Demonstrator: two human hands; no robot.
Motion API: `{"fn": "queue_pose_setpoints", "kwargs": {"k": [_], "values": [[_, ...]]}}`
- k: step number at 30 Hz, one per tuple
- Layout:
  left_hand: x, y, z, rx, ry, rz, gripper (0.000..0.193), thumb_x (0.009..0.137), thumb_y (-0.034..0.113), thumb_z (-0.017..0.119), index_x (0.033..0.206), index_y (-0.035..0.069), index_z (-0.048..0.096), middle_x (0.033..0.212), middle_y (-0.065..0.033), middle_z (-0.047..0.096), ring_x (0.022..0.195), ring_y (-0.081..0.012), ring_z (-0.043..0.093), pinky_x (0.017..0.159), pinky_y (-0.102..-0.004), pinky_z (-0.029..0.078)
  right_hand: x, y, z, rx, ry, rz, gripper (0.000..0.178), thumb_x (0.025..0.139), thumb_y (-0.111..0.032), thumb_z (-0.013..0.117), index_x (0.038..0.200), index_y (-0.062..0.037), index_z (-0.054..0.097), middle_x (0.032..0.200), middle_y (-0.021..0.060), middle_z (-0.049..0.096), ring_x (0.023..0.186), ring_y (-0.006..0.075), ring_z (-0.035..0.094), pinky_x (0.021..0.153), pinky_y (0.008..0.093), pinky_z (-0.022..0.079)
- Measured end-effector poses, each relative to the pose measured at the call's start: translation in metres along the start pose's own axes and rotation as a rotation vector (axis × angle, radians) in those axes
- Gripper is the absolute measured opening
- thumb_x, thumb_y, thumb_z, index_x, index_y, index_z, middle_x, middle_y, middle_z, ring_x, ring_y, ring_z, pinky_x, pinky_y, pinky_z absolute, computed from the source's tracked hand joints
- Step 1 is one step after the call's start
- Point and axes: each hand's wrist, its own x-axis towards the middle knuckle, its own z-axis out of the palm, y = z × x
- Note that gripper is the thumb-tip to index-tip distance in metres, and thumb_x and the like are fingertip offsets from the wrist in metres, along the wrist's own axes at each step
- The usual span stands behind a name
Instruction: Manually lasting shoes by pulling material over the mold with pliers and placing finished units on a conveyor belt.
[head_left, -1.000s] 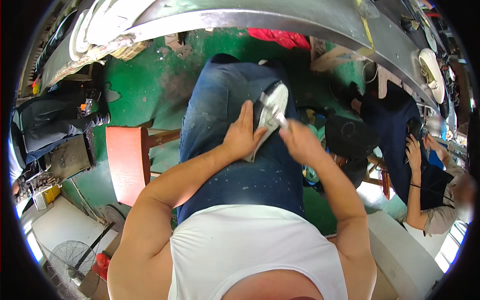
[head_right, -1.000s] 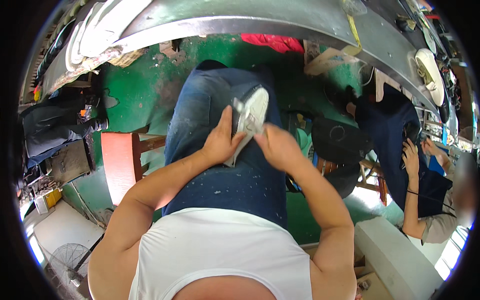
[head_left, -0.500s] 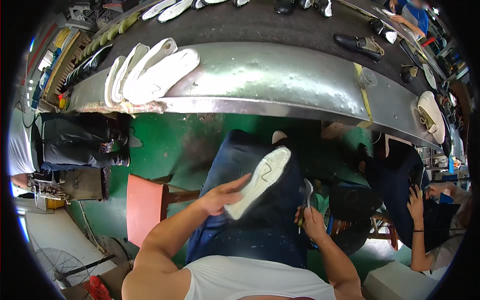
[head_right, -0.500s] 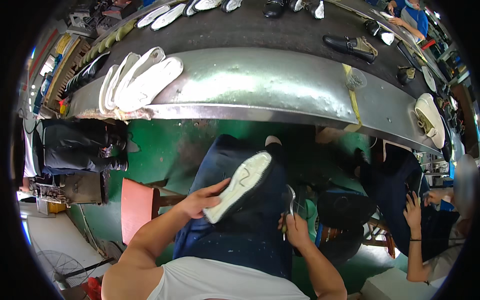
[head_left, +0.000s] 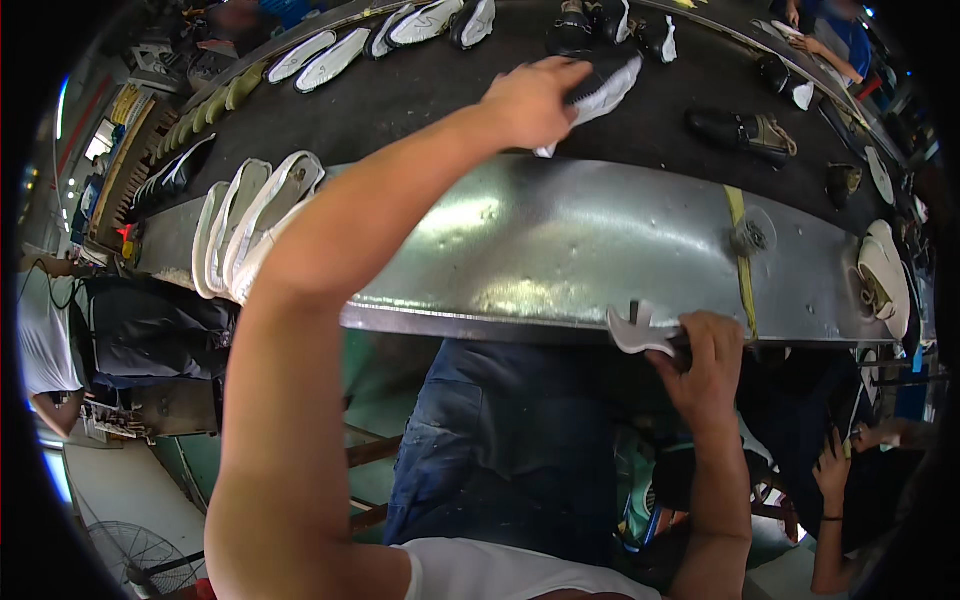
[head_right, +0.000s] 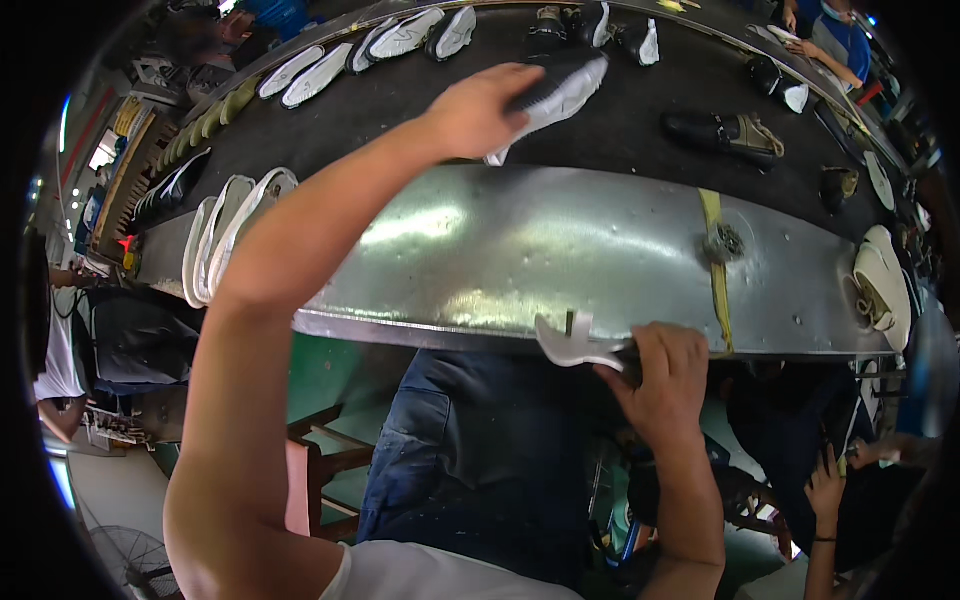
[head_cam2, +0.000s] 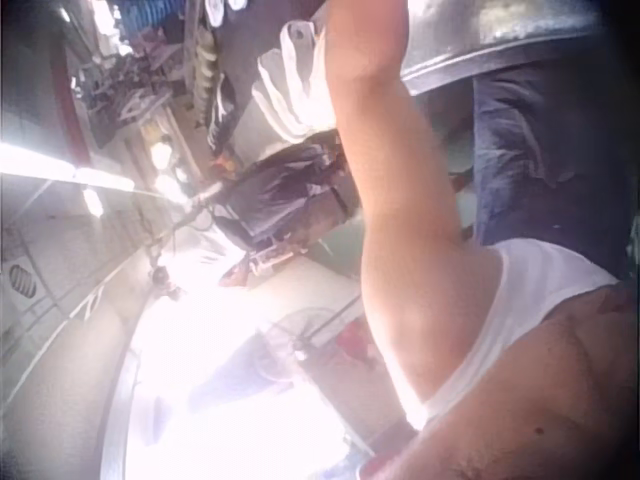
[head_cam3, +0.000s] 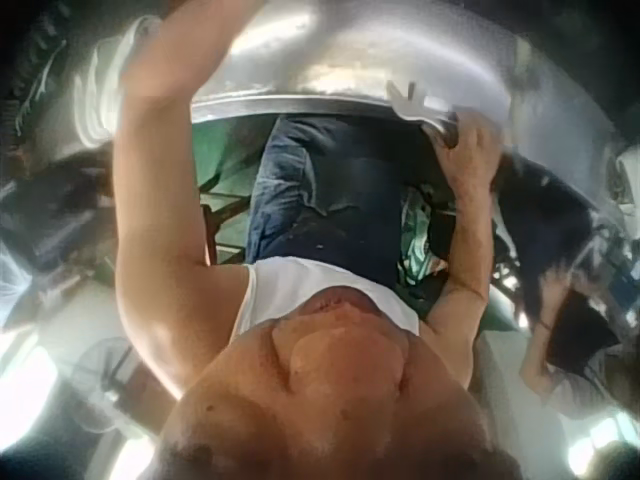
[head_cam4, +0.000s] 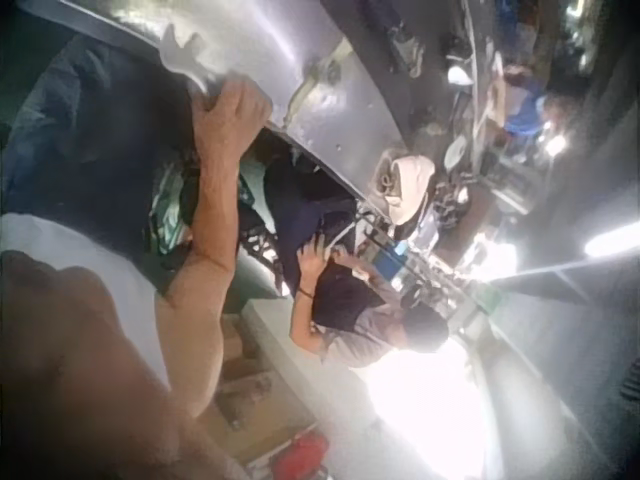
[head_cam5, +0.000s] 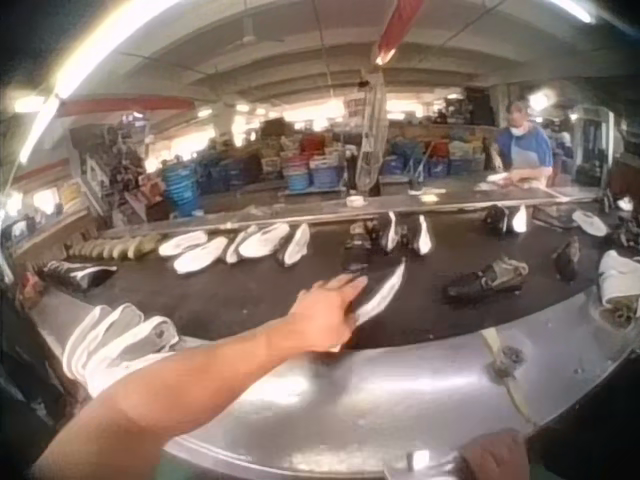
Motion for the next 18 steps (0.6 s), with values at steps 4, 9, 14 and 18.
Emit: {"fn": "queue_pose_setpoints", "kwargs": {"k": [4, 9, 14, 18], "values": [[0.023, -0.017, 0.069, 0.665, -0.314, 0.192, 0.052, 0.095, 0.020, 0.050, 0.147, 0.014, 0.047, 0.157, -0.0099, 0.042, 0.139, -0.0440, 0.042, 0.108, -0.0586, 0.040, 0.031, 0.035, 0.023, -0.065, -0.033, 0.039, 0.054, 0.071, -0.034, 0.084, 0.111, -0.0040, 0.061, 0.106, 0.0124, 0.061, 0.099, 0.0338, 0.058, 0.089, 0.0473, 0.043], [0.039, -0.104, 0.020, -0.126, 0.261, 0.073, 0.035, 0.091, 0.010, 0.055, 0.125, 0.007, 0.060, 0.107, -0.0132, 0.073, 0.089, -0.0326, 0.072, 0.079, -0.0403, 0.058, 0.040, 0.039, 0.027, -0.063, -0.093, 0.118, 0.052, 0.072, -0.033, 0.083, 0.109, -0.0039, 0.062, 0.104, 0.0127, 0.062, 0.095, 0.0341, 0.059, 0.087, 0.0469, 0.043], [0.064, -0.299, 0.024, 0.116, 0.364, -0.679, 0.068, 0.088, 0.046, 0.065, 0.141, 0.006, 0.054, 0.153, -0.0245, 0.040, 0.143, -0.0402, 0.034, 0.118, -0.0436, 0.032, 0.041, 0.044, 0.034, -0.076, -0.105, 0.129, 0.050, 0.072, -0.036, 0.082, 0.106, -0.0038, 0.063, 0.100, 0.0126, 0.061, 0.090, 0.0340, 0.059, 0.084, 0.0482, 0.043], [0.079, -0.383, 0.036, 0.110, 0.387, -1.054, 0.090, 0.079, 0.070, 0.067, 0.149, 0.017, 0.049, 0.162, -0.0300, 0.017, 0.151, -0.0471, 0.013, 0.121, -0.0531, 0.021, 0.039, 0.046, 0.034, -0.074, -0.162, 0.138, 0.047, 0.074, -0.037, 0.077, 0.104, -0.0040, 0.063, 0.098, 0.0122, 0.059, 0.085, 0.0326, 0.057, 0.078, 0.0475, 0.041]]}}
